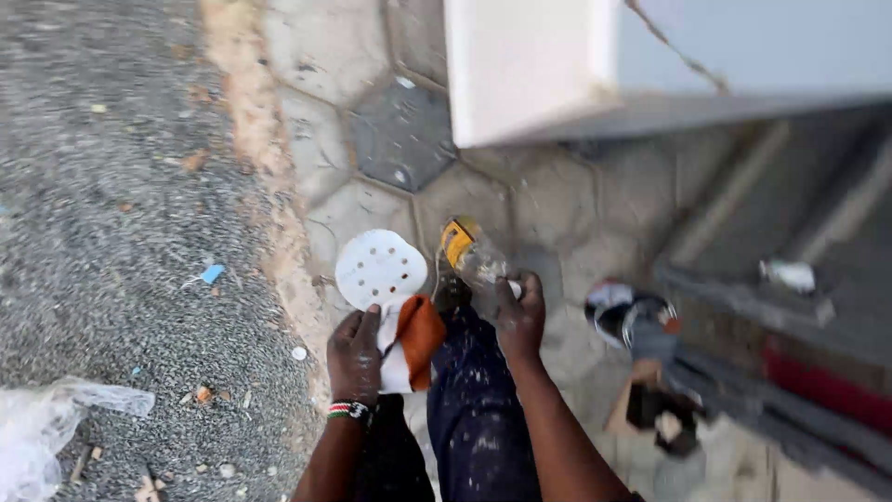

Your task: The person is refurbishing furniture by painting the legs of a cabinet, inspecting the structure, and using an orbital sander on wooden surfaces.

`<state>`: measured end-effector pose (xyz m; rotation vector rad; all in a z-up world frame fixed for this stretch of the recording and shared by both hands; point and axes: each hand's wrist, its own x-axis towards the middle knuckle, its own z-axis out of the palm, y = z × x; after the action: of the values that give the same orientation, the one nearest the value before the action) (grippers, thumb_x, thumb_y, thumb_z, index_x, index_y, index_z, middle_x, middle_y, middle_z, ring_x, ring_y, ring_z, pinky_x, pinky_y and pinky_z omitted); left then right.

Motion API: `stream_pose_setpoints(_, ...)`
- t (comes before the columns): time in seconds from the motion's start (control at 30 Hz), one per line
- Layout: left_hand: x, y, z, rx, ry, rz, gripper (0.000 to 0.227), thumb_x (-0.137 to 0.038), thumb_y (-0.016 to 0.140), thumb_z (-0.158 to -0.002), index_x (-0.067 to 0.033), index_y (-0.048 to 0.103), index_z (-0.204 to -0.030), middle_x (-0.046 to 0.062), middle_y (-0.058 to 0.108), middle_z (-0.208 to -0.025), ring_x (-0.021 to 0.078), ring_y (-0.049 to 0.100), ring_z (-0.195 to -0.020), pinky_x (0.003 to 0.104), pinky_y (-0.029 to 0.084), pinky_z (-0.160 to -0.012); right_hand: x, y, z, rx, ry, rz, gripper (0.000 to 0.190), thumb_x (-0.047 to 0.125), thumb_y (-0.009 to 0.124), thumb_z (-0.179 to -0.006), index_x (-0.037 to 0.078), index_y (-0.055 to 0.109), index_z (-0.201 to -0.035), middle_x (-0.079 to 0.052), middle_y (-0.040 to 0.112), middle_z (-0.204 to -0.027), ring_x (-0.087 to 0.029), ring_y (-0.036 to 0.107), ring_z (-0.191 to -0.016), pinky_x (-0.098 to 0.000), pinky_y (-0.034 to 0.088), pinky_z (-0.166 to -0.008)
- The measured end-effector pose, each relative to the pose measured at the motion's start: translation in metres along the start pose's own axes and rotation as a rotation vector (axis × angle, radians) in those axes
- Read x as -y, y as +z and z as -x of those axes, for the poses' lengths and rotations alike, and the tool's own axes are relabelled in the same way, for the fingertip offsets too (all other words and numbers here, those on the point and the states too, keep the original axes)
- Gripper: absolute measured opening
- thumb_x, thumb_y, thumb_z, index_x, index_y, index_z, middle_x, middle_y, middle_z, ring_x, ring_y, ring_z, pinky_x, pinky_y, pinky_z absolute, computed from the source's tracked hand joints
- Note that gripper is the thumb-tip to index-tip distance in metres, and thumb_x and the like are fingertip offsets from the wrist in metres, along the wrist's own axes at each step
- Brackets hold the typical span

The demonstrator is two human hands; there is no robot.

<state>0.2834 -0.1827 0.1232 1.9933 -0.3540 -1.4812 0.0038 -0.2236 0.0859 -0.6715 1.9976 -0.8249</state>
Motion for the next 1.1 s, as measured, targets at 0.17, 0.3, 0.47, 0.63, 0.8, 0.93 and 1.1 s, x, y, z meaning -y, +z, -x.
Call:
stream_pose_setpoints(0.17, 0.018, 0.08, 0.06, 0.185, 0.05, -0.209, 0.052, -0.035, 0.074, -0.118, -0.0133, 0.053, -0.075, -0.002, 0.048, -0.074, 0.0158, 0.043, -0.076, 0.04, 0.037, -0.071, -0.041, -0.11, 0.009, -0.347, 0.318, -0.029, 0.031, 0.036, 0.078, -0.105, 0.016, 0.067, -0.126, -0.012, 0.081, -0.102, -0.02, 0.067, -0.055, -0.0357, 0.051, -0.051)
stream_pose_setpoints(0.3, 0.067, 0.168, 0.077, 0.266, -0.01, -0.351, 0.057, -0.04, 0.076, -0.116, -0.0178, 0.042, -0.076, -0.004, 0.04, -0.077, 0.0142, 0.041, -0.077, 0.04, 0.036, -0.071, -0.112, -0.192, -0.026, -0.441, 0.413, -0.043, 0.033, 0.037, 0.074, -0.111, 0.013, 0.064, -0.131, -0.014, 0.077, -0.114, -0.02, 0.073, -0.059, -0.0353, 0.058, -0.054)
stream_pose_setpoints(0.47, 0.128, 0.27, 0.097, 0.294, -0.01, -0.36, 0.055, -0.036, 0.075, -0.117, -0.0178, 0.046, -0.074, -0.005, 0.041, -0.073, 0.012, 0.043, -0.071, 0.039, 0.038, -0.064, -0.219, -0.279, -0.108, -0.471, 0.374, 0.013, 0.032, 0.037, 0.074, -0.112, 0.014, 0.062, -0.131, -0.015, 0.078, -0.104, -0.022, 0.068, -0.051, -0.0392, 0.053, -0.047)
stream_pose_setpoints(0.63, 0.143, 0.356, 0.111, 0.205, -0.191, -0.44, 0.046, -0.038, 0.077, -0.115, -0.0087, 0.073, -0.08, 0.016, 0.057, -0.066, 0.0243, 0.054, -0.075, 0.042, 0.05, -0.073, -0.304, -0.34, -0.194, -0.414, 0.372, 0.061, 0.033, 0.04, 0.076, -0.113, 0.018, 0.064, -0.135, -0.011, 0.079, -0.101, -0.021, 0.074, -0.057, -0.0368, 0.06, -0.057)
stream_pose_setpoints(0.8, 0.19, 0.422, 0.095, 0.142, -0.25, -0.237, 0.034, -0.03, 0.08, -0.113, -0.0134, 0.075, -0.084, 0.006, 0.066, -0.067, 0.017, 0.062, -0.063, 0.03, 0.055, -0.063, -0.344, -0.375, -0.264, -0.338, 0.341, -0.031, 0.031, 0.039, 0.078, -0.112, 0.021, 0.072, -0.136, -0.008, 0.08, -0.086, -0.024, 0.086, -0.068, -0.0334, 0.071, -0.054)
stream_pose_setpoints(0.93, 0.184, 0.473, 0.109, 0.141, -0.287, -0.148, 0.033, -0.027, 0.082, -0.115, -0.0105, 0.076, -0.087, 0.01, 0.07, -0.075, 0.0177, 0.06, -0.067, 0.033, 0.06, -0.07, -0.308, -0.387, -0.217, -0.351, 0.299, 0.19, 0.064, 0.043, 0.078, -0.114, 0.014, 0.052, -0.164, -0.004, 0.081, -0.083, -0.021, 0.086, -0.074, -0.041, 0.066, -0.065)
stream_pose_setpoints(1.1, 0.141, 0.53, 0.165, 0.118, -0.373, -0.005, 0.024, -0.026, 0.087, -0.109, -0.0076, 0.082, -0.094, 0.012, 0.082, -0.093, 0.0192, 0.079, -0.088, 0.036, 0.067, -0.092, -0.291, -0.374, -0.097, 0.032, 0.392, -0.513, 0.055, 0.014, 0.072, -0.103, 0.01, 0.064, -0.158, -0.008, 0.079, -0.109, -0.021, 0.084, -0.089, -0.0278, 0.067, -0.076)
